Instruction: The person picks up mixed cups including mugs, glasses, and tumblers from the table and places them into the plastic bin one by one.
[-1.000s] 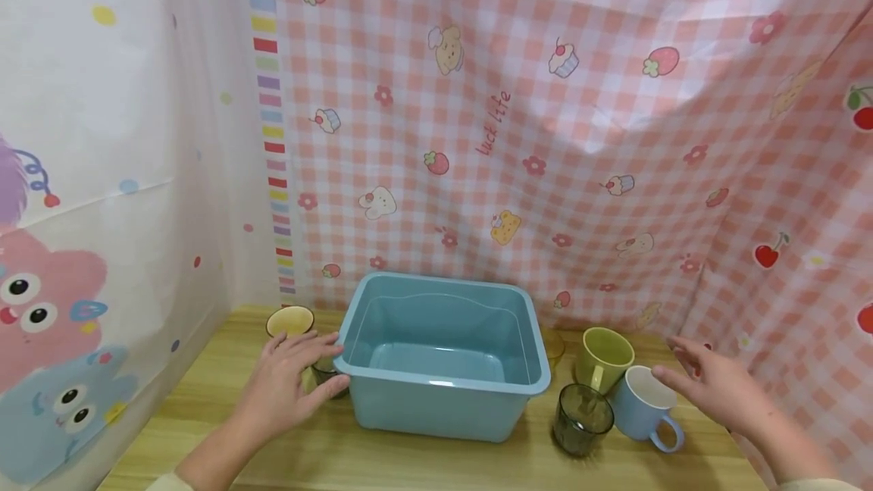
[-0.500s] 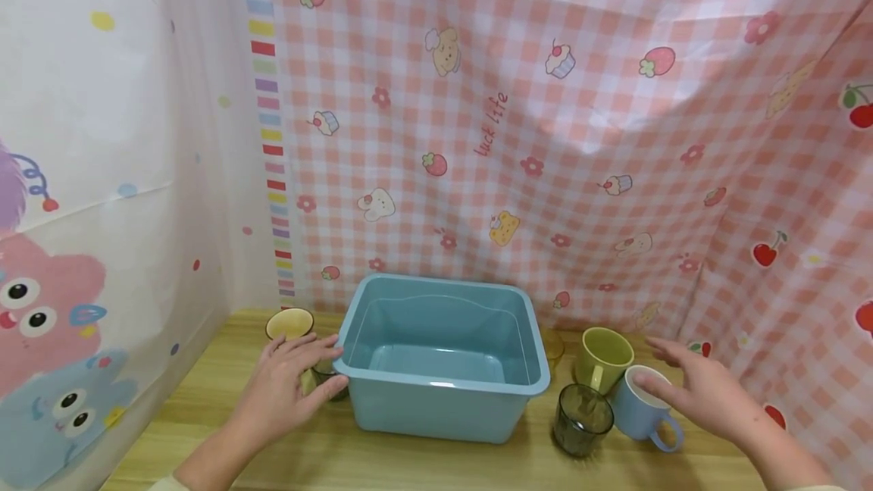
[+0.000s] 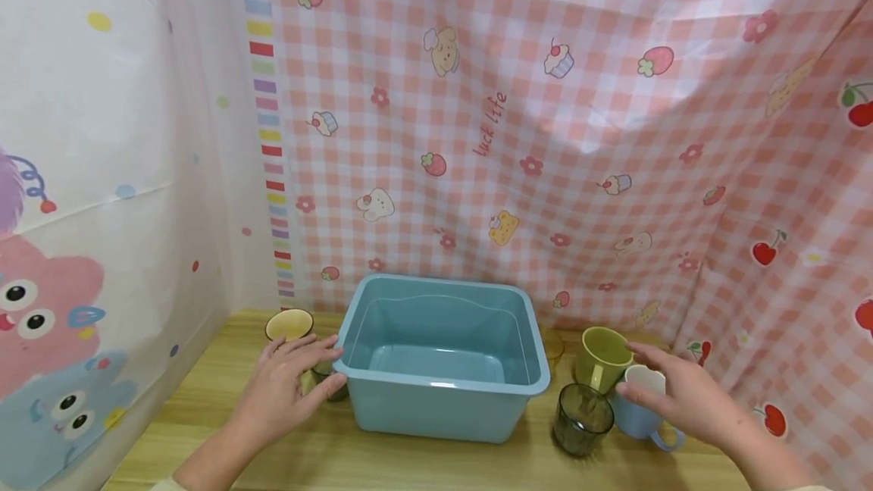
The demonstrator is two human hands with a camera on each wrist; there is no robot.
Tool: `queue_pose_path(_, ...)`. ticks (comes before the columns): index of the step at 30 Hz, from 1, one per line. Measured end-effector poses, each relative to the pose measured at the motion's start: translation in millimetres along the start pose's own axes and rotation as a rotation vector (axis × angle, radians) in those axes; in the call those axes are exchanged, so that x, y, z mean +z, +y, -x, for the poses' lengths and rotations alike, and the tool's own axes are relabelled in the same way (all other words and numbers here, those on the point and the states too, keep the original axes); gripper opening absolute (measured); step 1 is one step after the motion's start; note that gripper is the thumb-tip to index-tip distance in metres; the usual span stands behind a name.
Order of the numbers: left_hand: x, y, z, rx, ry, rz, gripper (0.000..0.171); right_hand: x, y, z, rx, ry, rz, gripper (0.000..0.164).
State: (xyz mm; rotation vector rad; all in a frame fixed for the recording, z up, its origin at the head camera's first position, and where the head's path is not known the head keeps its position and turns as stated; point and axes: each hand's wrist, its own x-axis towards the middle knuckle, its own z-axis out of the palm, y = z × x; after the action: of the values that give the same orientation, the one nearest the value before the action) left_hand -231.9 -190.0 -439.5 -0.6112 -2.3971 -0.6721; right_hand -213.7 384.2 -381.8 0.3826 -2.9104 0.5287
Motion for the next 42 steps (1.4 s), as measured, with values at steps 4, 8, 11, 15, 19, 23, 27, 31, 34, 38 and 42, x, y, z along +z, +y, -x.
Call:
queue_pose_path(4,-0.6,1.5,2.1,0.01,0.015,0.005,0.035,6,-1,1,-0.025,-0.02,-0.026,0.071)
queue_pose_path(8,-0.4,2.0,3.4,0.02,0.028,0.011,0.034,9,-3,1,-0.046,-0.028,-0.047,0.074)
queue_pose_path(11,0.5,0.7,3.7,0.017,0.028,0.015,0.034,12,-6,1,-0.06,-0.024,-0.05,0.074)
queue_pose_path(15,0.7,-0.4,3.5,0.011,0.029,0.015,0.035,15,-12,0,-0.074,-0.024,-0.029,0.076)
queue_pose_path(19,-0.5,0.7,2.9,0.011,0.032,0.015,0.035,17,-16,0,-0.08,-0.056,-0.034,0.077)
queue_pose_path(23,-1.4,1.6,2.6,0.011,0.032,0.01,0.035,22,-18,0,-0.094,-0.084,-0.069,0.078)
queue_pose_path(27,-0.7,0.7,1.6,0.018,0.038,0.003,0.035,28,-20,1,-0.122,-0.066,-0.05,0.077)
queue_pose_path(31,0.4,-0.3,0.8,0.027,0.044,0.003,0.035,34,-20,2,-0.163,-0.037,0.003,0.076)
queue_pose_path(34,1.0,-0.6,1.0,0.026,0.042,0.007,0.035,38,-19,2,-0.187,-0.014,0.036,0.077)
queue_pose_path(38,1.5,-0.5,1.7,0.017,0.036,0.009,0.036,42,-19,3,-0.178,-0.01,0.059,0.081)
queue_pose_path(42,2.1,0.3,2.7,0.016,0.036,0.013,0.036,46,-19,4,-0.131,-0.078,0.044,0.086)
